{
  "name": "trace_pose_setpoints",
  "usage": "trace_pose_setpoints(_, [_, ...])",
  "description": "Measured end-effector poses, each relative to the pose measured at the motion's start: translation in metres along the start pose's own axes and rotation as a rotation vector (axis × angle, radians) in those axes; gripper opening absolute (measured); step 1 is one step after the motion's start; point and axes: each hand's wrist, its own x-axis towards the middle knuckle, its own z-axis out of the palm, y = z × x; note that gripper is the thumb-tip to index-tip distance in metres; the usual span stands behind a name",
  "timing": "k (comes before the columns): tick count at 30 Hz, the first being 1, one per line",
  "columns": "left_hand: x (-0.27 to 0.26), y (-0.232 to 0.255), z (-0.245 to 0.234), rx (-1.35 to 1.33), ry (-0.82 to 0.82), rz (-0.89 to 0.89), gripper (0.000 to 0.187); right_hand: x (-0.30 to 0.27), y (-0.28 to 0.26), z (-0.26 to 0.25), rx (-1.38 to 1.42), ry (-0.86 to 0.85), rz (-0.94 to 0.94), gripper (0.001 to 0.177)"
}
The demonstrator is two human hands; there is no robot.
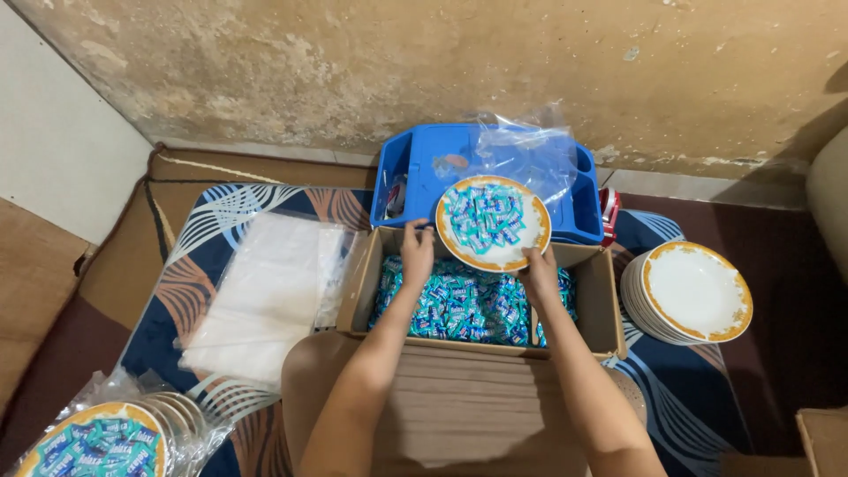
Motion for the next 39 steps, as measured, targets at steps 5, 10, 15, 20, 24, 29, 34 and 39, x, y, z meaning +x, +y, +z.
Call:
trace_pose_setpoints(5, [0.055,0.013,0.01,0.135,-0.003,0.259,0.033,-0.012,-0.007,-0.019,-0.07,0.02,0.036,0.071])
trace_pose_setpoints(10, [0.081,0.041,0.026,0.217,-0.425,0.207,0.05,-0.017,-0.013,-0.03,-0.079,0.016,0.015,0.069])
trace_pose_setpoints(15, [0.087,0.028,0.039,0.141,-0.391,0.126,0.031,-0.018,-0.023,-0.032,-0.092,-0.065,0.027,0.064])
trace_pose_setpoints(20, [0.084,0.017,0.031,0.149,-0.243,0.108,0.025,-0.037,-0.028,-0.012,-0.002,-0.025,-0.012,0.064])
trace_pose_setpoints(24, [0.062,0.035,0.016,0.06,-0.208,0.065,0.03,-0.035,-0.019,-0.003,0.061,-0.001,-0.045,0.067])
trace_pose_setpoints(29, [0.064,0.027,0.018,0.082,-0.26,0.061,0.041,-0.026,-0.013,-0.001,0.087,-0.008,-0.048,0.068])
trace_pose_setpoints(34, [0.05,0.049,0.017,0.301,-0.275,0.11,0.051,-0.023,-0.006,-0.003,0.073,-0.013,-0.049,0.066])
trace_pose_setpoints(39, [0.024,0.084,0.009,0.616,-0.194,0.156,0.014,-0.017,0.005,-0.01,0.086,-0.026,-0.004,0.071])
